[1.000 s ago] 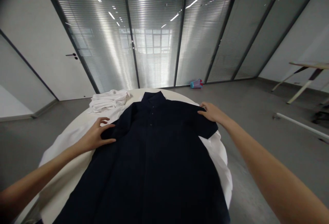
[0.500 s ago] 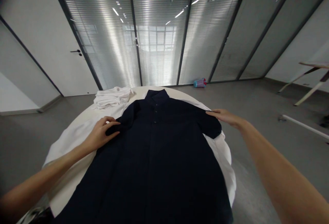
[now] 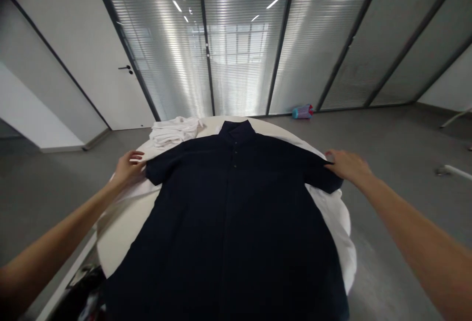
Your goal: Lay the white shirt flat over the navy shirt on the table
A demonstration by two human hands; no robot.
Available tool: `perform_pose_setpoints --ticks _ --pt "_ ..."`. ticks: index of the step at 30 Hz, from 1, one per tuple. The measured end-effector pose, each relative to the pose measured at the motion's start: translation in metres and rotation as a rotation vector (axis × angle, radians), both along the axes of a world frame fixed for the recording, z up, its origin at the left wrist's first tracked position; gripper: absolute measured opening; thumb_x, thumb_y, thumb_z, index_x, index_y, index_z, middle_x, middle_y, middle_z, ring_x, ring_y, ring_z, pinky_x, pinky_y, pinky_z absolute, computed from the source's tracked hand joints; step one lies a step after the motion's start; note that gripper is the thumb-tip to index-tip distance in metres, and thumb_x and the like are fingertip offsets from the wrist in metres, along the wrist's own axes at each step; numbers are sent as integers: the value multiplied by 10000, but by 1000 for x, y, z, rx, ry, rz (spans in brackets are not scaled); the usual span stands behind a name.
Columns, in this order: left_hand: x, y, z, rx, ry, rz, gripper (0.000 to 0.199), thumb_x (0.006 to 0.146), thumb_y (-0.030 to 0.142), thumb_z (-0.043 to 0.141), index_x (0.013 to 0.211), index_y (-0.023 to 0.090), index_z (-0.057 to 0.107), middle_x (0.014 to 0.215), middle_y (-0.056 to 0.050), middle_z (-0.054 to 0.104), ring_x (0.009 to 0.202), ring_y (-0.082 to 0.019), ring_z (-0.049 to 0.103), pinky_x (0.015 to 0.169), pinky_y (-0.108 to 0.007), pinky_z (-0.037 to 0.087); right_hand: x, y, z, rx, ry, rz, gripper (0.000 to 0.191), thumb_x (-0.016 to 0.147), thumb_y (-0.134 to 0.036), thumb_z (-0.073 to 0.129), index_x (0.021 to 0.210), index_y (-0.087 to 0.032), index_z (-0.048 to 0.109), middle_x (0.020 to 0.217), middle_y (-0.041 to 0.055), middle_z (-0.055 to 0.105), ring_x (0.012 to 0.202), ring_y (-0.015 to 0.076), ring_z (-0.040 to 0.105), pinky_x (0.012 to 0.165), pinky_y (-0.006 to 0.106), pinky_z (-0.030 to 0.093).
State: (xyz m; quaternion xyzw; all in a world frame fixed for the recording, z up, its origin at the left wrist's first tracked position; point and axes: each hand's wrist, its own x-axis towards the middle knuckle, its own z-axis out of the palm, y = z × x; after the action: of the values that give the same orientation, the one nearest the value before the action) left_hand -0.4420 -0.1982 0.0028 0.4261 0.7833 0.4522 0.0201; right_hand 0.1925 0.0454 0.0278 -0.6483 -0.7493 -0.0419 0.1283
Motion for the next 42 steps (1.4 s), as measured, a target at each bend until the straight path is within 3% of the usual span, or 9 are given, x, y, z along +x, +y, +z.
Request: perform_pose_setpoints --ticks 3,10,14,17,21,25,28,32,42 --pt "24 -4 6 31 345 -30 309 790 288 592 1068 178 667 1154 -134 594 1101 -290 619 1005 -480 497 -46 -25 -4 77 -41 -52 493 912 -280 522 1393 -196 589 1364 300 555 1233 465 549 921 588 455" --pt "127 14 20 -220 763 -719 540 984 545 492 1453 280 533 1563 -84 448 1510 -328 282 1220 -533 217 -153 -75 -17 -119 -32 324 693 981 -662 260 1558 -305 401 1609 121 373 1457 429 337 1139 642 310" --pt "135 30 -7 -429 747 -765 671 965 658 451 1546 325 410 1637 -83 339 1532 -394 193 1203 -637 152 -165 -81 -44 -242 -159 282 749 967 -708 229 1601 -316 309 1669 101 257 1504 464 203 1172 682 181" --pt "121 49 -9 -410 653 -797 581 986 630 429 1467 318 521 1537 -71 497 1441 -343 413 1171 -555 310 -162 -81 -53 -222 -199 284 741 975 -694 231 1604 -308 296 1663 107 273 1511 443 203 1189 653 169" --pt "79 94 23 -150 577 -451 403 999 434 488 1297 217 650 1329 -110 642 1243 -276 587 1084 -437 444 -160 -79 -57 -167 -203 288 725 979 -678 255 1593 -301 332 1648 118 306 1501 440 239 1184 652 188" --pt "24 147 44 -216 574 -40 618 903 526 615 1445 243 530 1543 -159 443 1454 -410 336 1144 -607 314 -159 -77 -61 -113 -180 292 711 978 -662 294 1571 -282 392 1625 124 354 1487 443 276 1171 672 210" --pt "-6 175 37 -519 431 22 963 750 735 672 1555 300 369 1660 -169 234 1491 -534 151 1098 -732 257 -160 -84 -58 -81 -153 341 715 978 -655 321 1551 -244 436 1613 135 372 1494 436 264 1184 668 194" --pt "-23 190 19 -736 283 7 1058 711 758 676 1572 261 314 1619 -232 291 1413 -515 364 1071 -688 349 -166 -115 -51 -161 -81 487 790 913 -772 371 1584 -357 333 1673 74 229 1504 476 179 1164 721 191" --pt "-55 176 20 -148 48 210 639 790 424 746 1332 139 564 1274 -199 644 1205 -406 609 1018 -612 449 -186 -139 -48 -332 -98 553 837 817 -888 386 1549 -490 305 1695 34 133 1489 547 31 1117 805 55"
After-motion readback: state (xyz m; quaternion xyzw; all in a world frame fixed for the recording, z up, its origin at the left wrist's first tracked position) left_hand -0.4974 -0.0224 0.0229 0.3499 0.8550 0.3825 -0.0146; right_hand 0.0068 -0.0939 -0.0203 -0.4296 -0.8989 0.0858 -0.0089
